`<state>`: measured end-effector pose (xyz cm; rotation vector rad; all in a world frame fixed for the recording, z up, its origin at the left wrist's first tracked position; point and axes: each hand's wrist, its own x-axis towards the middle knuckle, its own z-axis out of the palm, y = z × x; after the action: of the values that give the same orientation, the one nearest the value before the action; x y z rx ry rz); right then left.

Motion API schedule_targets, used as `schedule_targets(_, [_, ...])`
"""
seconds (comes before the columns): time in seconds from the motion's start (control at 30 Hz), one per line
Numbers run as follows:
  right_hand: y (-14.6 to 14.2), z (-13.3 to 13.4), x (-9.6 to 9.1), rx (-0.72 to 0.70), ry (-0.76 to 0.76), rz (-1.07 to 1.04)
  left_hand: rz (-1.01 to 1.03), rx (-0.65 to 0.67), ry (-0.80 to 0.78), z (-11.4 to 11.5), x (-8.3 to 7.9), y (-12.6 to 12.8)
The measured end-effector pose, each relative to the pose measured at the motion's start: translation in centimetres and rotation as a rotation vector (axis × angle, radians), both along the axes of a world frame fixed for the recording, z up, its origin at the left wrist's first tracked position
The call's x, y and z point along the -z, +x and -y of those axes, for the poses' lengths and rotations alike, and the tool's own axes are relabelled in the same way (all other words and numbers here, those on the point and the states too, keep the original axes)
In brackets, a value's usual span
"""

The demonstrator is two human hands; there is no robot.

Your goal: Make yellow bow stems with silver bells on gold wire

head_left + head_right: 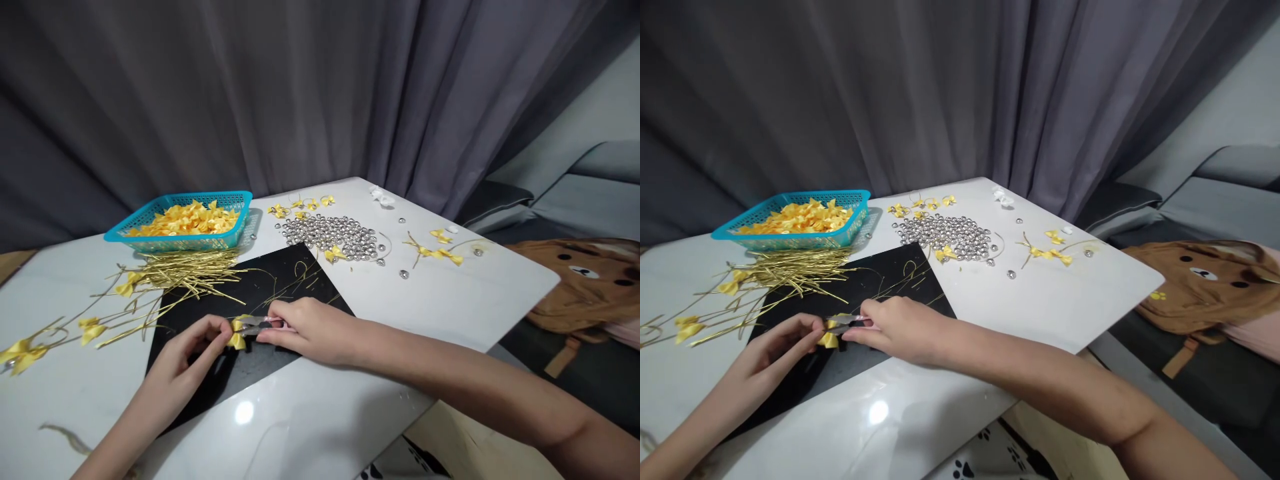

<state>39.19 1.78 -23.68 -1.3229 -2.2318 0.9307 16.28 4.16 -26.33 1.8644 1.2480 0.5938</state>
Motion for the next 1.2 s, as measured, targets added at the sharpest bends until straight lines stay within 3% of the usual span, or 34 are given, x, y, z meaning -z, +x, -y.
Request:
schedule_targets(0.17, [-0.4, 0.0, 0.4, -0.009, -0.107, 0.034, 0.014, -0.035, 0.002, 0.0, -0.3, 0.3])
schedule_targets(0.5, [-0.6, 0.2, 0.3, 0.002, -0.176, -0.040, 0.025, -0.056, -0.006, 0.2, -0.3, 0.5])
schedule_targets(0.97, [-0.2, -0.5, 1.1, 0.003, -0.670, -0.339, 0.062, 0.060, -0.085, 0.1, -0.1, 0.2])
schedule_targets(1.2, [-0.1, -0.5, 0.9, -0.004, -0.631, -0.293, 0.066, 0.088, -0.177, 0.0, 0.5, -0.2])
